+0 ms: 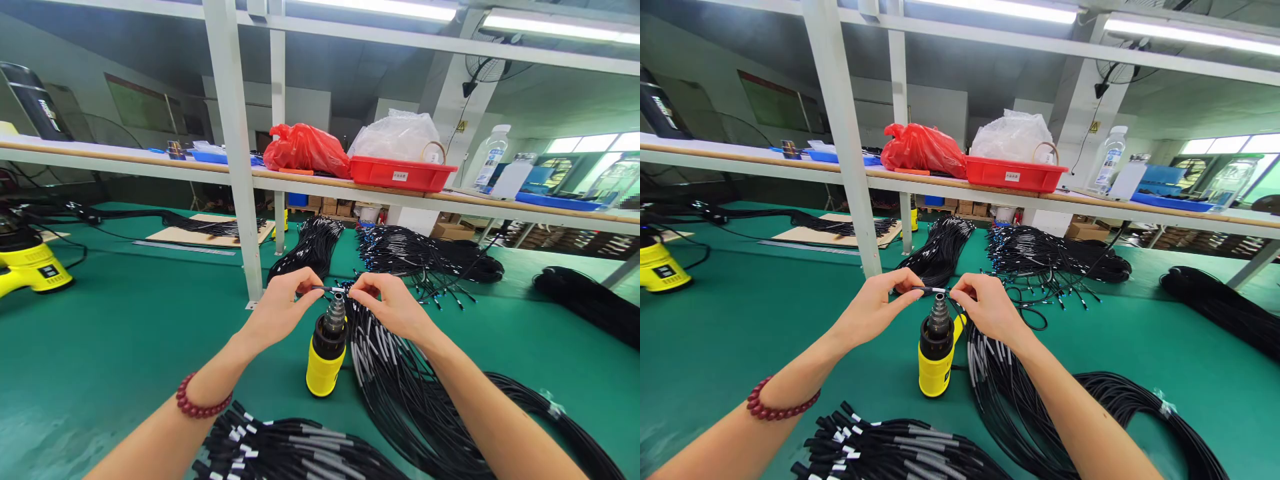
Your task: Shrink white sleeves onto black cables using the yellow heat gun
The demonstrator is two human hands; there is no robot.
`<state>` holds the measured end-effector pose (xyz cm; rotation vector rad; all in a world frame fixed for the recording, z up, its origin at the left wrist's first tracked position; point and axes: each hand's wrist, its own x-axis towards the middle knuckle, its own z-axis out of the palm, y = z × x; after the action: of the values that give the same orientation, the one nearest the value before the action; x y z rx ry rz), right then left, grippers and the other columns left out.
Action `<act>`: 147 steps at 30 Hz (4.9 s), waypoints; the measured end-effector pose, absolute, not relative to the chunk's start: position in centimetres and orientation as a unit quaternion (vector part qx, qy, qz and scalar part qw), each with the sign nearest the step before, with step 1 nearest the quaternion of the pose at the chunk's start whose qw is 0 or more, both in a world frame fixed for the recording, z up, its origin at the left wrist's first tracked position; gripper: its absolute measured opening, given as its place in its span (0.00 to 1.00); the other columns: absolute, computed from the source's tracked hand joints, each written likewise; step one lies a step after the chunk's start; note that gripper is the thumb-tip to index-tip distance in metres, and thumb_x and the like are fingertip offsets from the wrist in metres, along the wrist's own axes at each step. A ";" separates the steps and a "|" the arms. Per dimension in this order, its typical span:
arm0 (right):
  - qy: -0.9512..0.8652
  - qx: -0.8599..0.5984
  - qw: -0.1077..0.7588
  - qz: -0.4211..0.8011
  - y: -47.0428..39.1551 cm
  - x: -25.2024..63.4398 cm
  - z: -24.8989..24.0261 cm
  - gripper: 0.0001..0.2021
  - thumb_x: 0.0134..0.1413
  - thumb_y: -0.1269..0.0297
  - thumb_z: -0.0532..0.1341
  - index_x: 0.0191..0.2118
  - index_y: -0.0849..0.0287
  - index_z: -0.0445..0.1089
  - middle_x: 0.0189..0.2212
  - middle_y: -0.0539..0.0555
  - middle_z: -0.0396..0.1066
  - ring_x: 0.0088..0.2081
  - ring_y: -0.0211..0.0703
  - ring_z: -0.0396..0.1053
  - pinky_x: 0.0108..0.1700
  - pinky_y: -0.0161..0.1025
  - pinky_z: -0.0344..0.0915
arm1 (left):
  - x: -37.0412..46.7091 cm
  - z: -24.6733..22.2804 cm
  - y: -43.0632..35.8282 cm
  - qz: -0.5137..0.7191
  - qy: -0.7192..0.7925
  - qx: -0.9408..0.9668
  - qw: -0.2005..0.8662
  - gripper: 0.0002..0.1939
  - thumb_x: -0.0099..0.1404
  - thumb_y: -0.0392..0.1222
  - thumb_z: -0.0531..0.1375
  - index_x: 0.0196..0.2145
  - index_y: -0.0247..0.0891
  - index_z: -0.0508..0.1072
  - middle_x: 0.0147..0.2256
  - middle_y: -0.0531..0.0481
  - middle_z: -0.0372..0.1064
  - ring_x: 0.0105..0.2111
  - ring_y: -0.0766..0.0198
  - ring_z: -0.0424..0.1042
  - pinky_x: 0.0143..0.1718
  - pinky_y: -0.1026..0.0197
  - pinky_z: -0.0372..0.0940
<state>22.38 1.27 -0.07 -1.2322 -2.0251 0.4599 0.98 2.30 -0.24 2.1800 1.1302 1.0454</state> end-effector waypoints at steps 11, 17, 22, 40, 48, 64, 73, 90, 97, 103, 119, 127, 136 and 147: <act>-0.811 -0.464 0.314 0.168 0.9 22.3 0.1 0.17 0.65 0.63 0.53 0.25 0.60 0.68 0.18 0.45 0.60 0.23 0.36 0.55 0.28 0.35 0.49 | 0.6 -0.5 2.1 0.323 0.439 0.812 0.210 0.23 0.72 0.52 0.47 0.23 0.38 0.66 0.21 0.56 0.63 0.24 0.66 0.62 0.28 0.63 0.54; -0.791 -0.468 0.344 0.195 1.1 22.1 -0.2 0.10 0.60 0.67 0.57 0.27 0.60 0.68 0.24 0.48 0.68 0.27 0.37 0.60 0.29 0.34 0.52 | 0.7 -0.3 2.2 0.365 0.414 0.801 0.232 0.10 0.68 0.46 0.54 0.31 0.38 0.68 0.28 0.56 0.67 0.29 0.65 0.63 0.31 0.65 0.57; -0.801 -0.478 0.321 0.163 0.8 22.3 0.1 0.15 0.63 0.64 0.56 0.25 0.60 0.68 0.20 0.46 0.63 0.24 0.36 0.56 0.28 0.34 0.49 | 0.7 -0.5 2.2 0.352 0.425 0.804 0.220 0.18 0.70 0.49 0.51 0.26 0.38 0.66 0.25 0.55 0.66 0.27 0.66 0.63 0.29 0.64 0.55; -0.791 -0.461 0.357 0.184 0.9 22.5 0.0 0.12 0.61 0.65 0.57 0.26 0.60 0.65 0.23 0.47 0.65 0.26 0.37 0.58 0.28 0.34 0.52 | 1.0 0.0 1.8 0.379 0.407 0.797 0.236 0.11 0.67 0.45 0.54 0.30 0.38 0.68 0.27 0.54 0.68 0.29 0.65 0.65 0.31 0.64 0.58; -0.791 -0.465 0.350 0.188 0.4 22.4 0.4 0.14 0.61 0.63 0.56 0.25 0.59 0.63 0.22 0.47 0.63 0.26 0.37 0.57 0.27 0.34 0.50 | 1.1 0.1 1.7 0.377 0.412 0.789 0.257 0.13 0.69 0.47 0.53 0.29 0.38 0.68 0.24 0.56 0.66 0.27 0.66 0.65 0.30 0.64 0.58; -0.792 -0.459 0.357 0.188 0.8 22.3 0.1 0.14 0.61 0.63 0.56 0.24 0.59 0.62 0.21 0.47 0.62 0.26 0.37 0.56 0.28 0.34 0.50 | 1.0 0.0 2.2 0.395 0.408 0.772 0.284 0.10 0.64 0.44 0.58 0.34 0.37 0.76 0.28 0.51 0.74 0.29 0.63 0.70 0.32 0.61 0.64; -0.791 -0.463 0.355 0.186 0.9 22.3 0.1 0.12 0.60 0.63 0.56 0.25 0.59 0.64 0.22 0.48 0.65 0.26 0.37 0.58 0.28 0.34 0.51 | 0.9 -0.2 2.6 0.401 0.412 0.775 0.263 0.08 0.62 0.41 0.60 0.34 0.39 0.79 0.33 0.51 0.78 0.34 0.60 0.73 0.37 0.60 0.64; -0.785 -0.471 0.359 0.181 0.9 22.5 0.0 0.11 0.59 0.65 0.57 0.26 0.60 0.67 0.23 0.49 0.68 0.27 0.38 0.60 0.27 0.33 0.52 | 1.2 -0.5 2.4 0.452 0.393 0.760 0.252 0.05 0.59 0.36 0.63 0.33 0.39 0.80 0.34 0.49 0.78 0.38 0.59 0.74 0.42 0.58 0.65; -0.800 -0.468 0.334 0.173 0.5 22.5 0.3 0.14 0.62 0.64 0.55 0.25 0.59 0.65 0.21 0.46 0.63 0.25 0.37 0.57 0.28 0.34 0.50 | 1.2 -0.2 1.8 0.403 0.425 0.782 0.213 0.09 0.66 0.43 0.59 0.35 0.40 0.78 0.33 0.54 0.77 0.34 0.63 0.71 0.32 0.63 0.59; -0.809 -0.473 0.313 0.155 0.2 22.3 0.5 0.18 0.66 0.63 0.52 0.23 0.59 0.64 0.18 0.45 0.58 0.23 0.35 0.54 0.29 0.35 0.48 | 0.9 -0.1 1.4 0.377 0.409 0.802 0.217 0.11 0.68 0.46 0.56 0.33 0.38 0.73 0.28 0.56 0.70 0.29 0.66 0.65 0.30 0.65 0.57; -0.802 -0.474 0.334 0.144 0.6 22.0 0.2 0.18 0.66 0.63 0.53 0.23 0.59 0.65 0.18 0.44 0.59 0.23 0.35 0.54 0.29 0.34 0.48 | 1.3 -0.4 1.9 0.356 0.424 0.814 0.177 0.21 0.71 0.47 0.49 0.24 0.36 0.67 0.22 0.55 0.65 0.25 0.67 0.62 0.29 0.64 0.53; -0.795 -0.466 0.358 0.151 0.3 22.2 -0.2 0.13 0.65 0.65 0.55 0.27 0.59 0.64 0.22 0.45 0.63 0.25 0.36 0.57 0.29 0.33 0.49 | 1.4 -0.2 1.7 0.387 0.408 0.803 0.198 0.11 0.68 0.45 0.55 0.30 0.37 0.69 0.29 0.55 0.68 0.30 0.65 0.64 0.32 0.64 0.56; -0.790 -0.453 0.358 0.206 -4.0 19.9 -1.2 0.20 0.68 0.63 0.49 0.22 0.59 0.59 0.18 0.44 0.58 0.22 0.34 0.54 0.28 0.33 0.47 | 0.1 -2.2 -1.5 0.438 0.419 0.754 0.253 0.24 0.73 0.51 0.43 0.21 0.39 0.57 0.19 0.58 0.53 0.21 0.68 0.53 0.25 0.63 0.49; -0.750 -0.450 0.357 0.328 -5.4 17.6 -6.6 0.23 0.69 0.57 0.47 0.22 0.59 0.60 0.19 0.46 0.59 0.24 0.35 0.55 0.28 0.33 0.48 | -2.8 -5.9 -5.6 0.391 0.465 0.733 0.304 0.19 0.70 0.53 0.50 0.27 0.39 0.63 0.26 0.56 0.60 0.28 0.65 0.59 0.33 0.64 0.55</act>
<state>17.60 -5.44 -6.57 -1.1633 -1.9369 0.8458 -2.79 -5.57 -5.89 1.9426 1.2330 1.0361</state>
